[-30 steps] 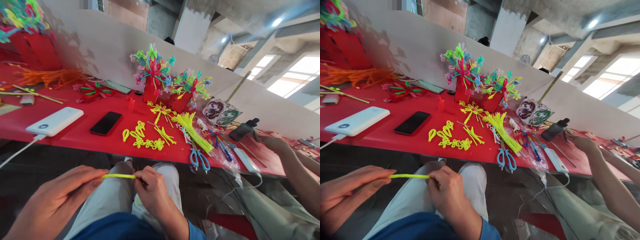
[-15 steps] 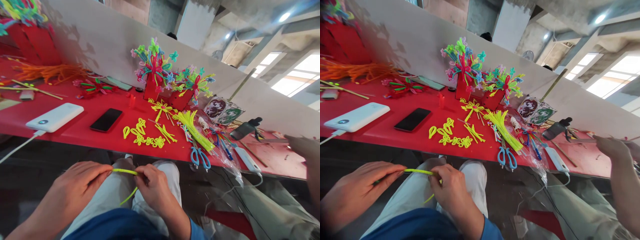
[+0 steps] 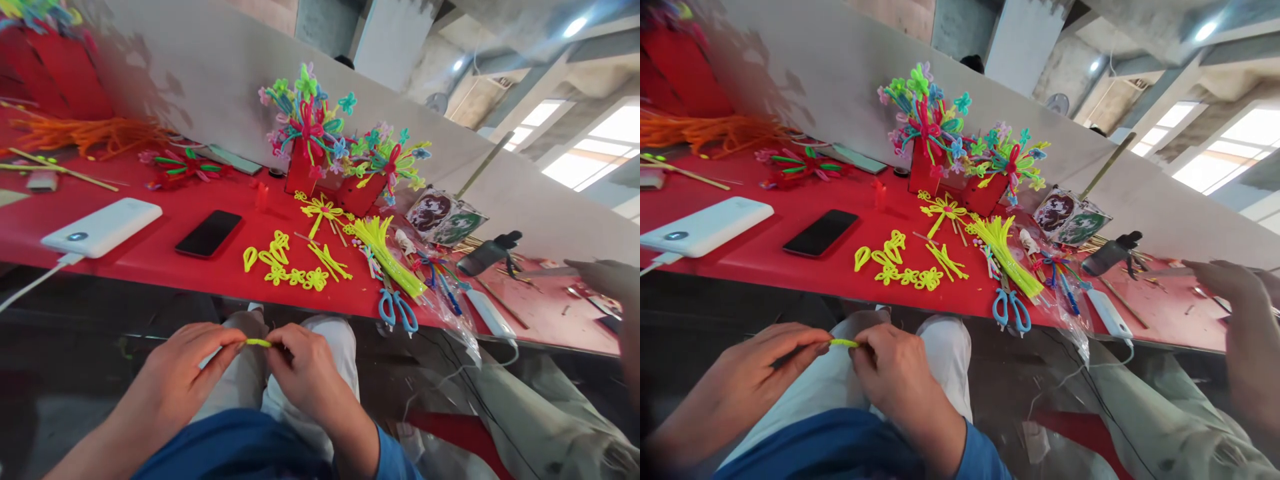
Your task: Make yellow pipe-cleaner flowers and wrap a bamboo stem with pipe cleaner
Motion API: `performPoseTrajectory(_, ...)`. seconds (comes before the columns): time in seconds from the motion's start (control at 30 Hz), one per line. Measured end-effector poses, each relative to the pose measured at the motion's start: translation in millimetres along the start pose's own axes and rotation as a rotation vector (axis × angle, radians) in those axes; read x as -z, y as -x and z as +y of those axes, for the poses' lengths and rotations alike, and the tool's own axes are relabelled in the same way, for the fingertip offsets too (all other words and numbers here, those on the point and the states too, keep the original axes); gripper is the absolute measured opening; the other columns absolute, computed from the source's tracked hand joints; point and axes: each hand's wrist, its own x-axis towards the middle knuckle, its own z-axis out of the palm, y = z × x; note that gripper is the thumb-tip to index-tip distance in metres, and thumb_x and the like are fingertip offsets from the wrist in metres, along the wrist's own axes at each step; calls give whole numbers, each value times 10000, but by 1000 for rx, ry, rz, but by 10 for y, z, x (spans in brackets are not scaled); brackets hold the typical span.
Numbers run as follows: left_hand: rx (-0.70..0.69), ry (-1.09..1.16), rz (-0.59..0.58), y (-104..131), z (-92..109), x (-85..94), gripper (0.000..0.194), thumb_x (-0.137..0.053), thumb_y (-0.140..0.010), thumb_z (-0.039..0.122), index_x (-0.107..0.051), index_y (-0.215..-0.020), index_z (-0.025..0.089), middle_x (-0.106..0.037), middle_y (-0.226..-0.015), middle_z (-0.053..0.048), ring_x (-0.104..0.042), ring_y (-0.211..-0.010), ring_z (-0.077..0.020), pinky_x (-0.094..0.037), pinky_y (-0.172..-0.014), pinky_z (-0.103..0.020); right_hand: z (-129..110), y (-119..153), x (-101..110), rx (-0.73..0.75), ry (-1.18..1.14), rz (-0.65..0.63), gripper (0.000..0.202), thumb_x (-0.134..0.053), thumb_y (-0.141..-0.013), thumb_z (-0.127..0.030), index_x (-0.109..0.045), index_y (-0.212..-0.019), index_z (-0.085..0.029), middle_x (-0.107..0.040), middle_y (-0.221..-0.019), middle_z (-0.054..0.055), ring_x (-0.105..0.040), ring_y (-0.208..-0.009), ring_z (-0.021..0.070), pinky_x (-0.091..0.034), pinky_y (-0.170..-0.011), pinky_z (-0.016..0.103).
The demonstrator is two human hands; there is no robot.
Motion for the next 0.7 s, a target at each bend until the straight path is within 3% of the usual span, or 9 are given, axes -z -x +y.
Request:
performPoseTrajectory(0.17,214,153,-86,4,-20,-80,258,-599,-740,479,-755,-763,274,-792,-754,0,-721,-689,-213,-555,-618,-229,-5,-26,37,-138,-264,37,103,-594,-825,-221,-690,-789,-220,-687,-678,-18,-618,-604,123,-452,-573,196)
performPoseTrajectory(0.33,399,394,-176,39,80,-142,291,-615,-759,513,-767,-815,272,-791,-768,6,-702,-660,-204,-515,-521,-195,-25,-64,56,-225,-465,67,110,-607,-786,-272,-660,-717,-206,-612,-596,-29,-541,-524,106,-400,-485,187)
performPoseTrajectory(0.53,441,584,-288,38,92,-213,325,-616,-779,530,-771,-861,256,-747,-650,4,-637,-581,-184,-475,-466,-197,-59,-95,57,-320,-667,62,99,-618,-729,-294,-612,-683,-206,-526,-531,-59,-419,-435,72,-337,-397,163)
performPoseTrajectory(0.7,487,657,-309,11,86,-274,304,-673,-729,495,-780,-803,220,-734,-651,-22,-615,-583,-185,-459,-455,-203,-72,-139,41,-395,-830,48,152,-654,-683,-341,-584,-678,-206,-559,-530,-59,-436,-408,61,-360,-398,162)
